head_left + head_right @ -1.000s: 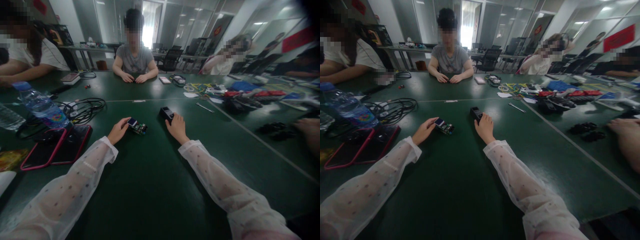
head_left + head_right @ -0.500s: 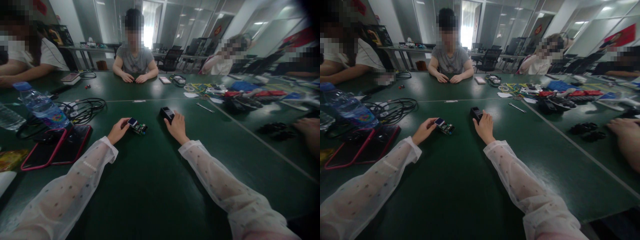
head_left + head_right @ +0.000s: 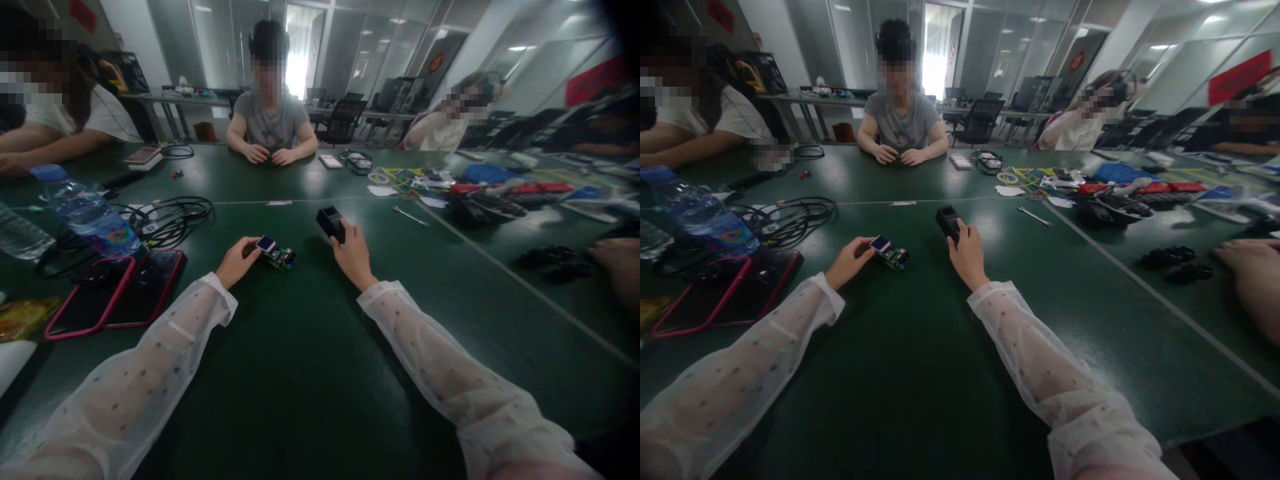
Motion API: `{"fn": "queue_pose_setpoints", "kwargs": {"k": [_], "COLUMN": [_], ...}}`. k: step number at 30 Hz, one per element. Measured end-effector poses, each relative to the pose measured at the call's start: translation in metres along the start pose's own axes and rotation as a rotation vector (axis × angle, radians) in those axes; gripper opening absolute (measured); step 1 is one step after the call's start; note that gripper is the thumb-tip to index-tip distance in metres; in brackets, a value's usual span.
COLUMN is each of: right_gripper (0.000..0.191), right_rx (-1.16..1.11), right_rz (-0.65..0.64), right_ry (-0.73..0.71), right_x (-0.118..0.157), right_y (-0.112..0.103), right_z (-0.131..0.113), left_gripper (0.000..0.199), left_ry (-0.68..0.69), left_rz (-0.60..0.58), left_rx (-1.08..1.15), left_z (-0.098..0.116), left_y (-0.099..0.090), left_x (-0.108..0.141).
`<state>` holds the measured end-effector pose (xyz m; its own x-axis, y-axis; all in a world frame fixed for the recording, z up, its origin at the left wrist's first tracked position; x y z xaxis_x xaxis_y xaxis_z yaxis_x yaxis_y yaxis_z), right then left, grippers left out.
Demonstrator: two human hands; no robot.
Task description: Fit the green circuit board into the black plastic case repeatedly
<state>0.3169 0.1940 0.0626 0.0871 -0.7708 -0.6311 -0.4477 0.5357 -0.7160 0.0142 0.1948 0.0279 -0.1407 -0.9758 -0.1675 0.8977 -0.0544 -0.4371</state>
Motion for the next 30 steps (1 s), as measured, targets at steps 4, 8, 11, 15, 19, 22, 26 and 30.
{"fn": "queue_pose_setpoints", "kwargs": {"k": [4,8,11,15,19,22,26,30], "right_gripper": [0.052,0.055,0.057,0.057,0.056,0.056,0.055,0.052], "right_rx": [-0.198,-0.351,-0.395,-0.389,-0.403,-0.418,-0.393,-0.396], "right_rz": [0.117,0.082,-0.001,-0.078,-0.084,-0.096,-0.148,-0.185], "right_ry": [-0.032,-0.151,-0.234,-0.304,-0.28,-0.286,-0.346,-0.312], "right_x": [0.006,0.017,0.024,0.027,0.025,0.026,0.029,0.028], "right_y": [-0.008,-0.008,-0.003,0.002,0.004,0.003,0.005,0.009], "right_z": [-0.031,-0.085,-0.117,-0.133,-0.129,-0.129,-0.137,-0.133], "left_gripper": [0.034,0.034,0.034,0.036,0.034,0.033,0.036,0.047], "left_ry": [0.001,-0.005,0.002,0.017,-0.001,-0.033,-0.05,-0.054], "left_rz": [0.015,0.026,0.028,0.04,0.019,0.039,0.096,0.117], "left_rx": [-0.01,-0.003,-0.004,-0.01,0.066,0.133,0.144,0.171], "left_z": [-0.002,-0.004,-0.004,-0.004,-0.007,-0.009,-0.009,-0.011], "left_y": [-0.001,-0.002,-0.002,-0.002,0.0,-0.001,-0.005,-0.006], "left_x": [-0.001,-0.001,-0.001,-0.002,-0.004,-0.005,-0.004,-0.004]}}
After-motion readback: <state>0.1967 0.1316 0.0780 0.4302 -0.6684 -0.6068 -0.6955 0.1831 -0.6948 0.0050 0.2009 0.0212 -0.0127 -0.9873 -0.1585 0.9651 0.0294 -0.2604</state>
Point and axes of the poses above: each hand's wrist, its own x-axis away from the middle knuckle, its own y-axis out of the palm, z = x × y, the point moved 8 cm from there along -x, towards the middle knuckle, and after that the axes turned 6 degrees about -y, right-handed, at the moved point
